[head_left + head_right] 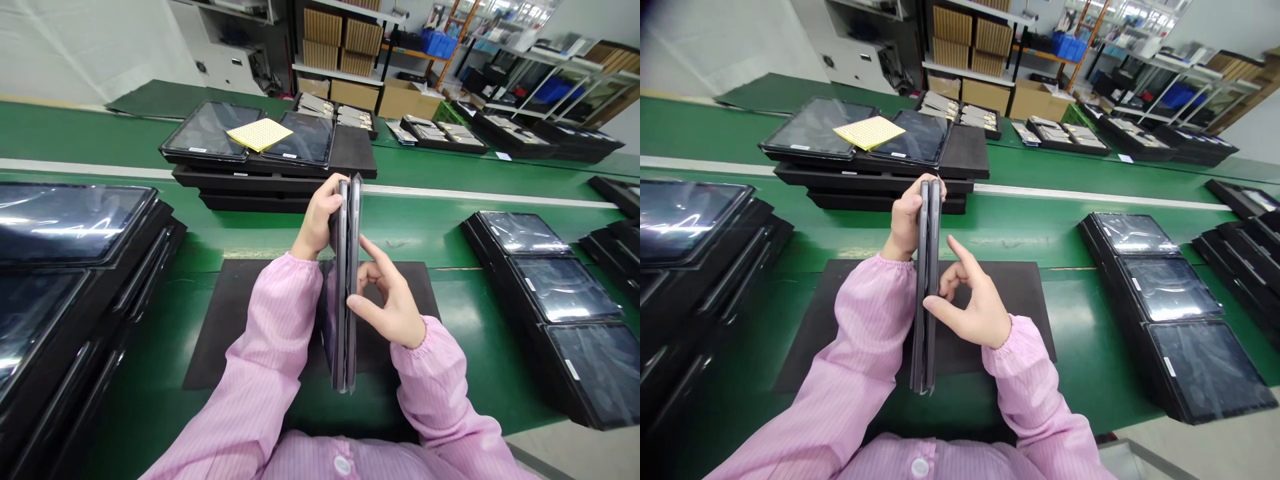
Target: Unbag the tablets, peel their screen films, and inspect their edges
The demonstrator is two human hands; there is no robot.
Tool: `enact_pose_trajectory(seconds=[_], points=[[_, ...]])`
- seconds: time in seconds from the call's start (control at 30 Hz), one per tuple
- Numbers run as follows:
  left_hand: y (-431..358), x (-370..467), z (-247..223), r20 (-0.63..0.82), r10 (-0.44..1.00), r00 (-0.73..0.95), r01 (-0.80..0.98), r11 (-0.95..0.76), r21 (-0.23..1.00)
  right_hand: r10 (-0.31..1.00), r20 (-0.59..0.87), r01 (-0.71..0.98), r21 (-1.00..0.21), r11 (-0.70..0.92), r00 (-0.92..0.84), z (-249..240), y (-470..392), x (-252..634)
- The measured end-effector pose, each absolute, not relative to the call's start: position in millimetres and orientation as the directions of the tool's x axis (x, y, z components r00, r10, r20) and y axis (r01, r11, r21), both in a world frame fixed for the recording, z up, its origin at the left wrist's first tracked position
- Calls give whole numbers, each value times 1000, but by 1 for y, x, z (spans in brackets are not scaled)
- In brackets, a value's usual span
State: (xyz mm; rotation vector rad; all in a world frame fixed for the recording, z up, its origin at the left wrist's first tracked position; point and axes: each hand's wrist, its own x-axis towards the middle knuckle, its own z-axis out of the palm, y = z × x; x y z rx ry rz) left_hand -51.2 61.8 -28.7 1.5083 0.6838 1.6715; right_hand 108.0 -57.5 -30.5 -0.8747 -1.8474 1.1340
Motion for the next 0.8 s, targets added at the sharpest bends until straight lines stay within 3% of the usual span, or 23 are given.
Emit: enact_pose_trajectory(seconds=[0.23, 0.5, 0.63, 0.8], points=[[49, -52, -13, 503, 838, 214, -187, -470, 863, 888, 295, 135, -923, 360, -353, -30, -64, 100], [38, -68, 3, 385, 810, 443, -160, -351, 923, 884, 238, 127, -942, 311, -403, -21, -59, 105], [31, -69, 10, 434, 713, 551, -184, -403, 896, 883, 304, 58, -937, 346, -357, -18, -38, 108], [19, -70, 18, 365, 705, 609, -20, -446, 895, 844, 419, -89, -906, 414, -334, -15, -24, 112]])
